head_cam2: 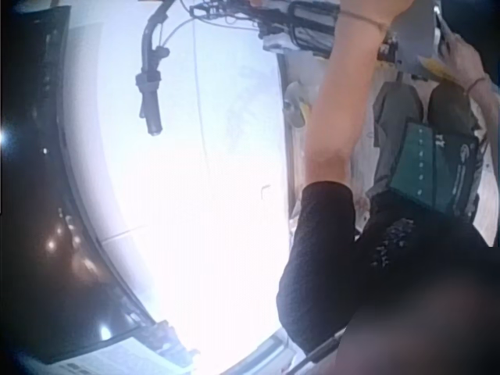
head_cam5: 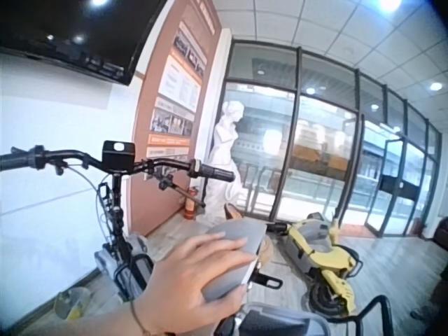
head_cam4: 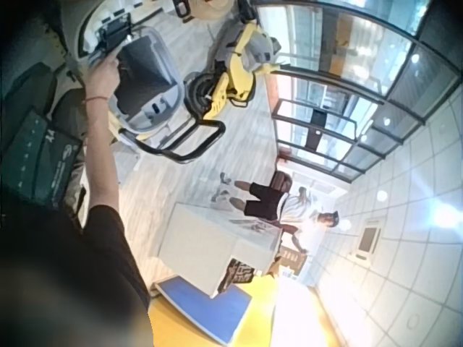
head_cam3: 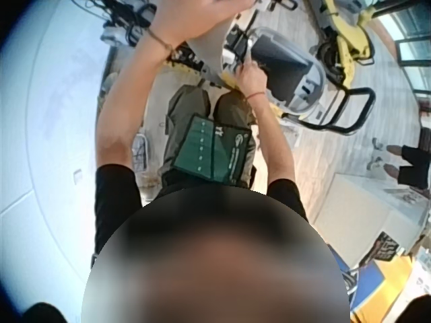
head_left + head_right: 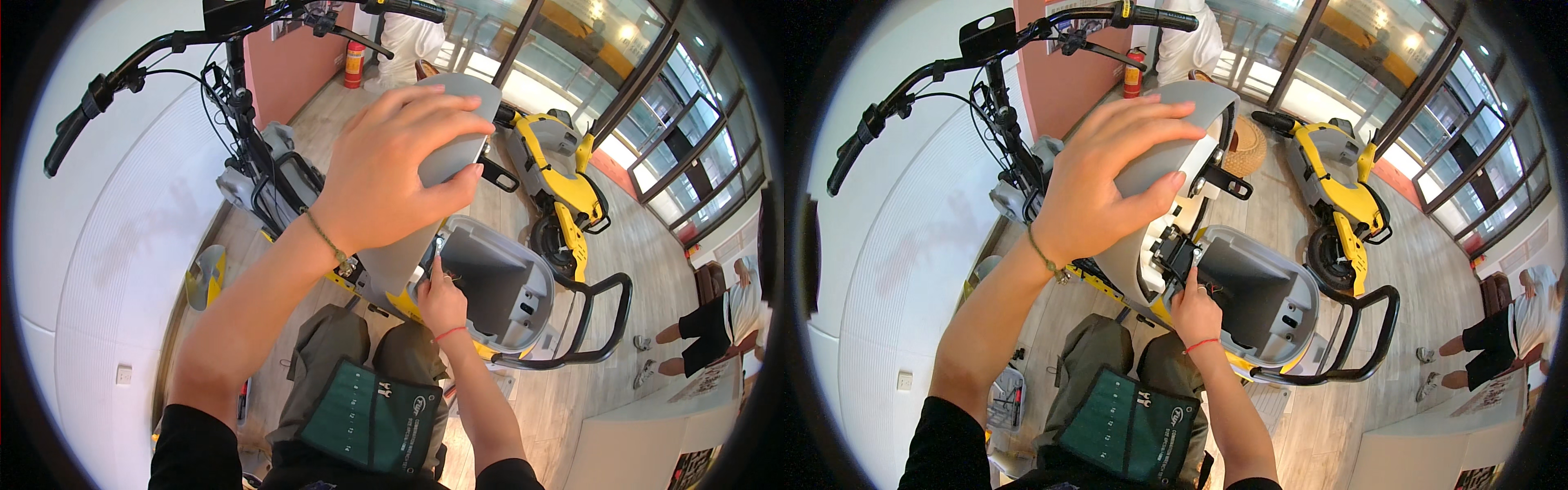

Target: Using a wrench to tighten or loosen components inside a motorcycle storage compartment.

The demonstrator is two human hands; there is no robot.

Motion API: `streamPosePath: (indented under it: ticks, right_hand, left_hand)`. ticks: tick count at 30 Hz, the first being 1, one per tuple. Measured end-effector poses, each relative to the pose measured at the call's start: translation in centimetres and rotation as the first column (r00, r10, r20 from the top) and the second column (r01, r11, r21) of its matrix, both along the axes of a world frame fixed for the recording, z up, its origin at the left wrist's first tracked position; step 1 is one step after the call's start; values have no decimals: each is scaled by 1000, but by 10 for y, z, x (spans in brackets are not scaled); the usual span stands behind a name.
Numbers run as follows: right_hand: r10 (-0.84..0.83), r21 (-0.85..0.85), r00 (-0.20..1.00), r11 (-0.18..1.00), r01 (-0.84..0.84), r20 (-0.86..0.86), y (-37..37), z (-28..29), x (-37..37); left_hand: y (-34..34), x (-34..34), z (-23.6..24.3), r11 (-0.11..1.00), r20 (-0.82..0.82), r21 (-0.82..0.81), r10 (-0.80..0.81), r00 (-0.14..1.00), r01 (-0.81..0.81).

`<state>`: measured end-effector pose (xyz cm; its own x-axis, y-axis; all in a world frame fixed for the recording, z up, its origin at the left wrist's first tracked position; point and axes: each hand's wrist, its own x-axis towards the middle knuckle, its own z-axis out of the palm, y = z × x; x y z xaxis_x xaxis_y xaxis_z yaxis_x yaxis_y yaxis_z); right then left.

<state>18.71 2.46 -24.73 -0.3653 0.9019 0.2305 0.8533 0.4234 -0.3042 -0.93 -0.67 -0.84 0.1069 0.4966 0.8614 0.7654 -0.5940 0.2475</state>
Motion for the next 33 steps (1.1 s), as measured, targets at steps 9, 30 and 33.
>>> streamPosePath:
  ticks: [9, 30, 33]
  right_hand:
    - [3, -127, 995, 992, 9, 95, 6, 23, -13]
    - [18, -277, 989, 961, 25, 150, 9, 34, 17]
    - [77, -230, 980, 973, -34, 184, 20, 30, 37]
  left_hand:
    - [1, 0, -2, 1000, 9, 0, 8, 1000, -8]
    - [2, -3, -3, 1000, 17, 31, -3, 1000, 3]
    - [-1, -5, -2, 999, 14, 40, 4, 1000, -4]
